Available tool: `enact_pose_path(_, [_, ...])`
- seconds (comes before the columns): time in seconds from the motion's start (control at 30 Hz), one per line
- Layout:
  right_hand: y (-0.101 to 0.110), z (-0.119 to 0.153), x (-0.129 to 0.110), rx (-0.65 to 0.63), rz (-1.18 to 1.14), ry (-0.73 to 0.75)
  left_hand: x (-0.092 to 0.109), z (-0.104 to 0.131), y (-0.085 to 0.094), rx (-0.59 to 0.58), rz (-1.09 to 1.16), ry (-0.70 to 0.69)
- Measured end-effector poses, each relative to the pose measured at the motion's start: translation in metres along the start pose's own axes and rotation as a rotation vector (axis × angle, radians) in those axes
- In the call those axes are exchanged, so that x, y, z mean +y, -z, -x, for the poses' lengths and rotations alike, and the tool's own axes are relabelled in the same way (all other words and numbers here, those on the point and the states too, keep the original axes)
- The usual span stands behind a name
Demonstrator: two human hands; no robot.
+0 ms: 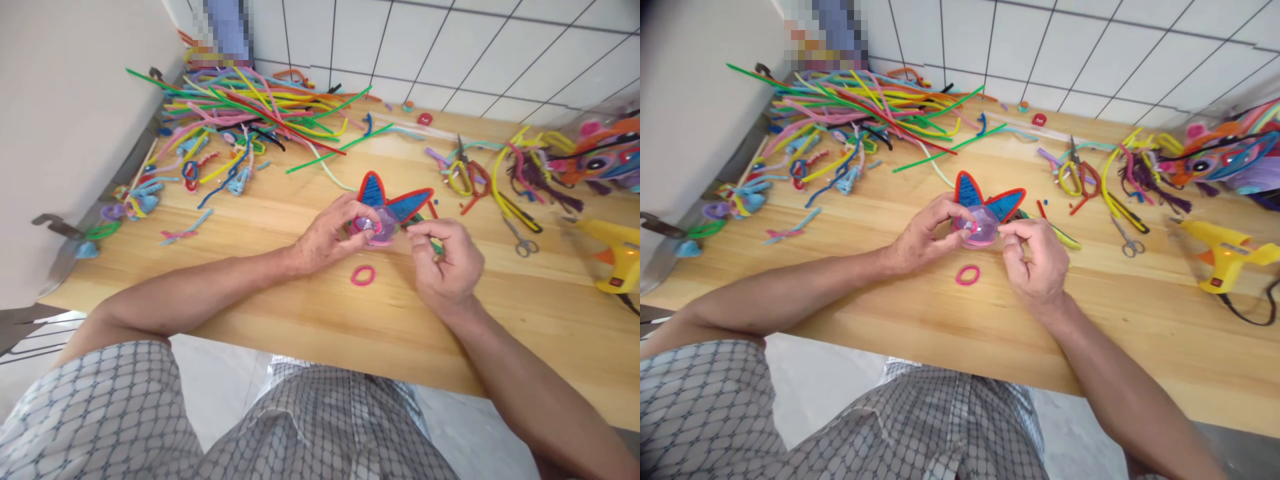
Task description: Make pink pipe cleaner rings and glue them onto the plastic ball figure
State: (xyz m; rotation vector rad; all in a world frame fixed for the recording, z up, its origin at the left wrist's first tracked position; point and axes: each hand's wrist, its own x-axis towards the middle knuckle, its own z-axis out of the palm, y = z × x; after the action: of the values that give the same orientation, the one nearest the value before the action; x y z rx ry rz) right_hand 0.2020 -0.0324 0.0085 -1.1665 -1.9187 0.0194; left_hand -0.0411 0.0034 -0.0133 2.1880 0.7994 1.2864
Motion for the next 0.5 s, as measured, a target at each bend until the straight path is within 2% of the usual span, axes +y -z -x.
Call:
enact_pose_path(0.13, [0.003,-0.002,0.002,0.026,-0.038,-0.074,-0.004,0.001,-0.002,0.002,-0.017,-0.007])
enact_pose_path(0.27, [0.015,-0.013,-0.001,-0.059,-0.113,-0.179,-0.007,0.002,-0.002,0.004,-0.026,-0.037])
enact_pose_path(0.4, [0.046,-0.022,0.011,-0.197,-0.138,-0.28,-0.006,0.002,-0.001,0.038,-0.042,-0.075])
enact_pose_path(0.5, [0.083,-0.004,0.043,-0.172,-0.049,-0.401,-0.005,0.003,-0.001,0.035,-0.054,-0.038])
